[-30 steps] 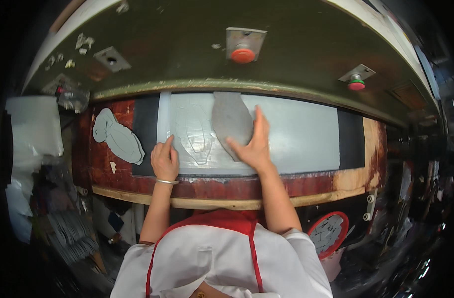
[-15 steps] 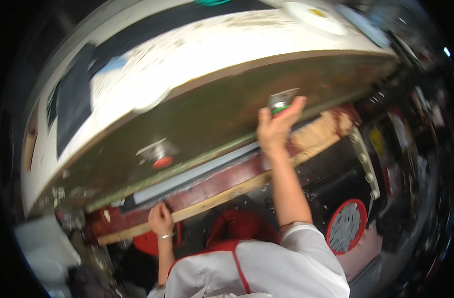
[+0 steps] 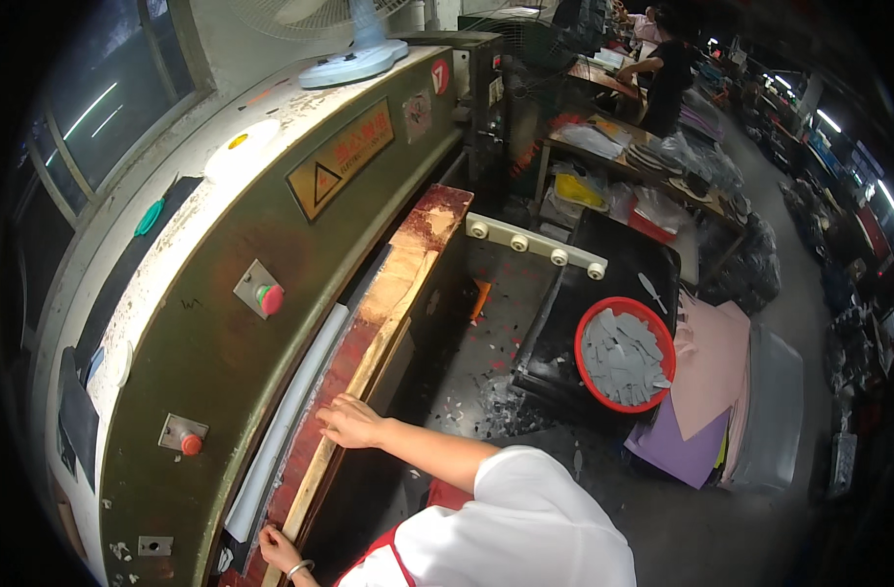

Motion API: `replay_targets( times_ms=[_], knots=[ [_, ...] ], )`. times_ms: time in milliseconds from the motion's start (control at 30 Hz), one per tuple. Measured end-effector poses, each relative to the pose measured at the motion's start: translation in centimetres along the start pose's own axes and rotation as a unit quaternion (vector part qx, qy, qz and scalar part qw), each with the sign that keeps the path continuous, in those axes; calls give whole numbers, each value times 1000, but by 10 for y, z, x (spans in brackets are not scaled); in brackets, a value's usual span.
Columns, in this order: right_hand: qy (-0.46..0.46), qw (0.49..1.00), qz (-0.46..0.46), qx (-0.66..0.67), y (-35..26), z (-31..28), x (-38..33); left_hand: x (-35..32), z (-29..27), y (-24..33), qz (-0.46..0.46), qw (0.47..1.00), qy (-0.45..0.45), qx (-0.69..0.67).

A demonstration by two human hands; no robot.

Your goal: The person places a shoe insole template on a sheet of foam, presses a button to activate a cutting machine, removes the cut insole, and stacks it with others. The process is repeated multiple times with new sheets of foam.

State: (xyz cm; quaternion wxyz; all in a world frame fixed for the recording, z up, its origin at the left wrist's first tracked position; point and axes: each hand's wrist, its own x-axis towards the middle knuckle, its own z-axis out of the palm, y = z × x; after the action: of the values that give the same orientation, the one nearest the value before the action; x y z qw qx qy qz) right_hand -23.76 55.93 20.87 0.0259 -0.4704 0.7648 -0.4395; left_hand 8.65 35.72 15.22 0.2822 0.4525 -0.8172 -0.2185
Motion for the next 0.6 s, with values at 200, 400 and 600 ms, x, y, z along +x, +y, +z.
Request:
replay_targets(
  times_ms=[200,400,600],
  knots=[
    [-28,997,20,-73,-10,-19,-24,-54,-23,47,-72,995,-41,53],
    [24,998,-19,46,-50,14,20,-95,-54,86,-174,976,-126,-39],
    [-211,976,-25,-46,-113,64,-18,-85,-70,94,-24,999,-21,43]
  ],
)
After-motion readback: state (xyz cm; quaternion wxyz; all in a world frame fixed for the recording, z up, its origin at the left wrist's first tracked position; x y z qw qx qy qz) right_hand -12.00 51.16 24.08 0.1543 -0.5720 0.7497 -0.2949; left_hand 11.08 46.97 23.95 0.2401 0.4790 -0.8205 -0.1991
